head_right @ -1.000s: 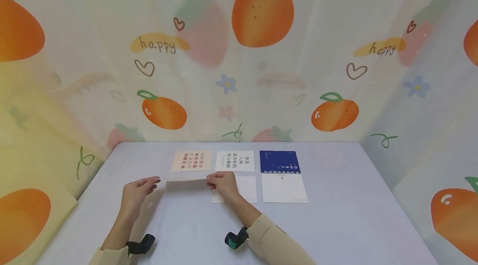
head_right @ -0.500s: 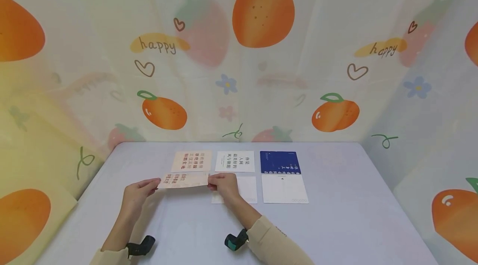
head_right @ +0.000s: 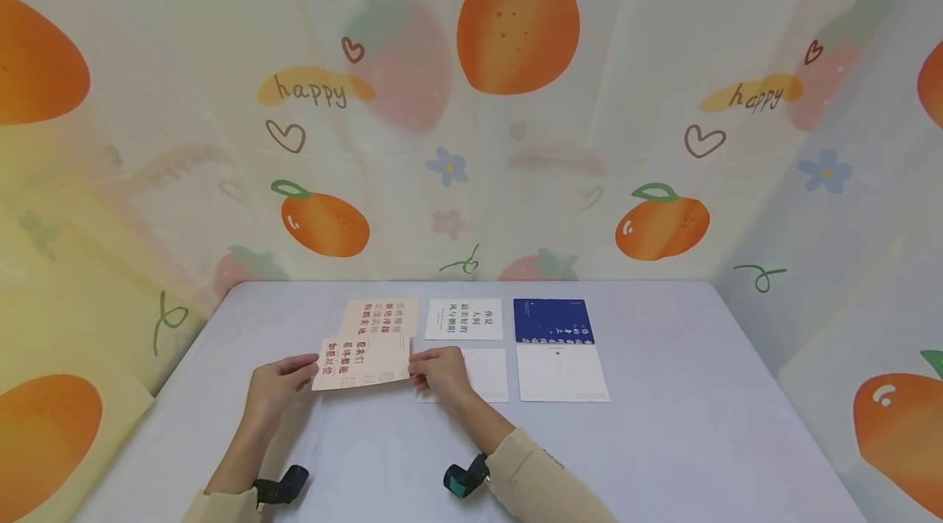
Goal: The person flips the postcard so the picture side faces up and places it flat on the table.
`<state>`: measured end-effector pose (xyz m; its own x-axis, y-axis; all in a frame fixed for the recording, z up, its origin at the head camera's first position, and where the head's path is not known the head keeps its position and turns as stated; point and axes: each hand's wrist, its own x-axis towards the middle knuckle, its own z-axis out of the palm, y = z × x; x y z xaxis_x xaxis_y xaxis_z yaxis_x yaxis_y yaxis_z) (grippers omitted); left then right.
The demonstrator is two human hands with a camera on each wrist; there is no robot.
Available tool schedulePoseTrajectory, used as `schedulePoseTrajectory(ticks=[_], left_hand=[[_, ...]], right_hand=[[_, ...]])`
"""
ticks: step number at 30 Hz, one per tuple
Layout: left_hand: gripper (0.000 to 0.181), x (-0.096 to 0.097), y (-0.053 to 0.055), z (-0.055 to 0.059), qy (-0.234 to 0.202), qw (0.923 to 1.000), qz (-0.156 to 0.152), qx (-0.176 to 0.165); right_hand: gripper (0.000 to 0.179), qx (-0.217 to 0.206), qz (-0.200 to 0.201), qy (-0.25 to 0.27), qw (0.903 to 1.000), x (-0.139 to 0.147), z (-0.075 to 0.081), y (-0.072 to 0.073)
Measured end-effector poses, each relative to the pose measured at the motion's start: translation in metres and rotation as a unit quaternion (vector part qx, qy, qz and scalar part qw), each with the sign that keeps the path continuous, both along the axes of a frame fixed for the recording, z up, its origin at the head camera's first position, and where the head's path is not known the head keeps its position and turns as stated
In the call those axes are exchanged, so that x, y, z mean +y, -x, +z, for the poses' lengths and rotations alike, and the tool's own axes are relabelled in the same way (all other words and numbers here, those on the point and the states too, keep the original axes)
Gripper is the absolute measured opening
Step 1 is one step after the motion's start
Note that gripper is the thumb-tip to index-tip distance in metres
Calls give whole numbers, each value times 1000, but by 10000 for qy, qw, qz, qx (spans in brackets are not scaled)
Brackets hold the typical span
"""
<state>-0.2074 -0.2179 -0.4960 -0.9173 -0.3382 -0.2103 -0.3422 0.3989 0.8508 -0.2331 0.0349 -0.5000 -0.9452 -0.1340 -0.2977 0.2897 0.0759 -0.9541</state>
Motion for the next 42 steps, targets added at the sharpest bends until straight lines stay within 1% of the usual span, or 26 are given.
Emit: schedulePoseTrajectory(ticks=[3, 7, 9, 12, 15, 18, 23, 28, 30, 33, 37, 39, 42], left_hand=[[28, -1, 0, -3, 192, 9995, -223, -104], [27, 0, 3, -6, 487, 9975, -500, -141], [28, 1, 5, -6, 556, 9968, -543, -187], [30, 3, 6, -4, 543, 9965, -532, -332], [35, 2, 6, -5, 544, 9955, -605, -492], [38, 1, 6, -6, 557, 9945, -681, -566], [38, -1, 4, -7, 588, 9936, -783, -562], [43, 0, 2, -7, 661, 9929, -863, -491], [44, 2, 2, -6, 691, 9931, -845, -425], [42, 8, 1, -3, 724, 9928, -926, -225], [36, 22, 3, -1, 722, 9900, -1212, 18], [33, 32, 4, 0, 644, 9885, -1368, 77], [28, 49, 5, 1, 650, 9852, -1577, 168]], right_hand=[[16, -38, 242, -214, 9995, 1, 0, -1], [16, -130, 568, -442, 9973, 3, -1, -2], [17, -190, 714, -438, 9963, 3, -1, -1], [19, -236, 876, -429, 9950, 3, -1, 0], [17, -271, 946, -532, 9937, 1, -3, 1], [15, -279, 987, -651, 9926, 1, -4, 1], [19, -182, 1119, -773, 9905, 6, 0, -2], [23, 45, 1282, -950, 9872, 22, 3, -5], [25, 161, 1305, -963, 9866, 31, 4, -5], [27, 322, 1274, -1050, 9857, 45, 6, -5], [30, 428, 1080, -1207, 9859, 62, 11, -5], [30, 417, 911, -1283, 9867, 70, 13, -4], [30, 409, 668, -1436, 9865, 81, 15, -3]])
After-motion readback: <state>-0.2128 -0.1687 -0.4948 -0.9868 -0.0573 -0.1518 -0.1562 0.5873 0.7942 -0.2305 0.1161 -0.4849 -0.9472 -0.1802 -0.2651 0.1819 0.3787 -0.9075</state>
